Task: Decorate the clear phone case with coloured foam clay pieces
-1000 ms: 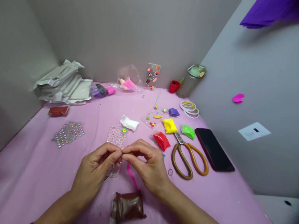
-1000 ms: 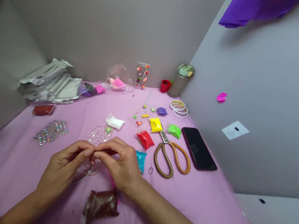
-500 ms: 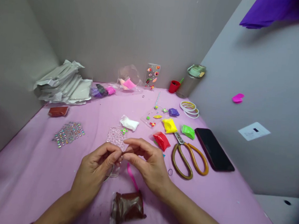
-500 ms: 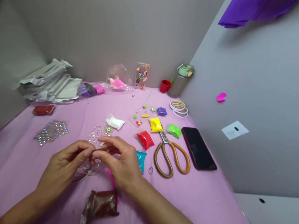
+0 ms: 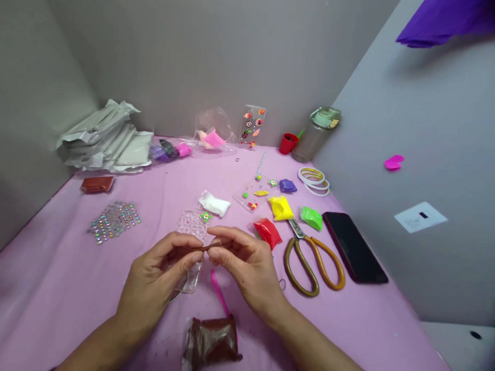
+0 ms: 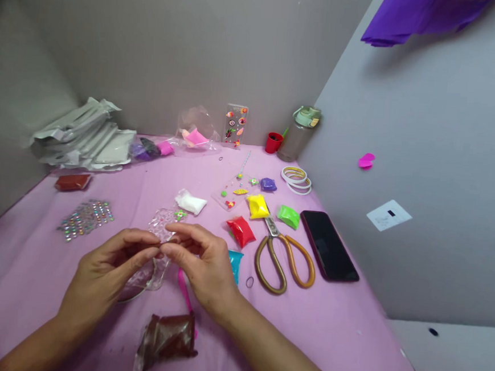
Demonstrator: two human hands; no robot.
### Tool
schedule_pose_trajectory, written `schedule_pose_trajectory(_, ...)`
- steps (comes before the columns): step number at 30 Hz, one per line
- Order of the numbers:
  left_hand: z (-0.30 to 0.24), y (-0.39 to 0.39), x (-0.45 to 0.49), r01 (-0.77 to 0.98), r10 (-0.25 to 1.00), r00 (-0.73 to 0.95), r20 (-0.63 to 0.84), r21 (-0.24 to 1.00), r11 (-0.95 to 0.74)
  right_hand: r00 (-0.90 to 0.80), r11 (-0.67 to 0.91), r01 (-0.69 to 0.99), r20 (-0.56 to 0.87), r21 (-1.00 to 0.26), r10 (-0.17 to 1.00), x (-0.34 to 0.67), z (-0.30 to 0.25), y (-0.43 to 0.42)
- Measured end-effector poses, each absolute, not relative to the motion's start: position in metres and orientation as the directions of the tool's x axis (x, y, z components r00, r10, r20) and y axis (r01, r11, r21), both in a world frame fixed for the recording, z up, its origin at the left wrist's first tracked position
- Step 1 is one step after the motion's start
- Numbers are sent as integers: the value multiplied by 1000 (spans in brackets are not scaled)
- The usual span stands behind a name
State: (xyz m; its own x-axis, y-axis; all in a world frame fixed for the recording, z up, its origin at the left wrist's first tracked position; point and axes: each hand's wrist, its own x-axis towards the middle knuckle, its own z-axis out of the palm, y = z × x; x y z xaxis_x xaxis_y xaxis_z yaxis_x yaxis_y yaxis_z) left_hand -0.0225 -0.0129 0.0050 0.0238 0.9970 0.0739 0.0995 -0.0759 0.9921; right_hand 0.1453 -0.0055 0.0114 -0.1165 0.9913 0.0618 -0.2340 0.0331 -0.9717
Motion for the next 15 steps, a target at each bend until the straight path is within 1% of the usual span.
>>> schedule_pose_trajectory(4,4,-13,-22,94,995,16,97,991,-98,-122,45,-228,74,-973,990,146,11,-5)
schedule_pose_trajectory(6,4,-13,-22,89,993,23,113,989,-114,-117,28,-233,56,-972,992,147,11,-5)
schedule_pose_trajectory(10,3,-13,-23,99,990,29,135,986,-137,-116,45,-198,69,-979,991,147,10,-4)
schedule_pose_trajectory(15,2,-13,-23,102,990,31,137,985,-139,-122,4,-263,37,-965,992,146,10,-4)
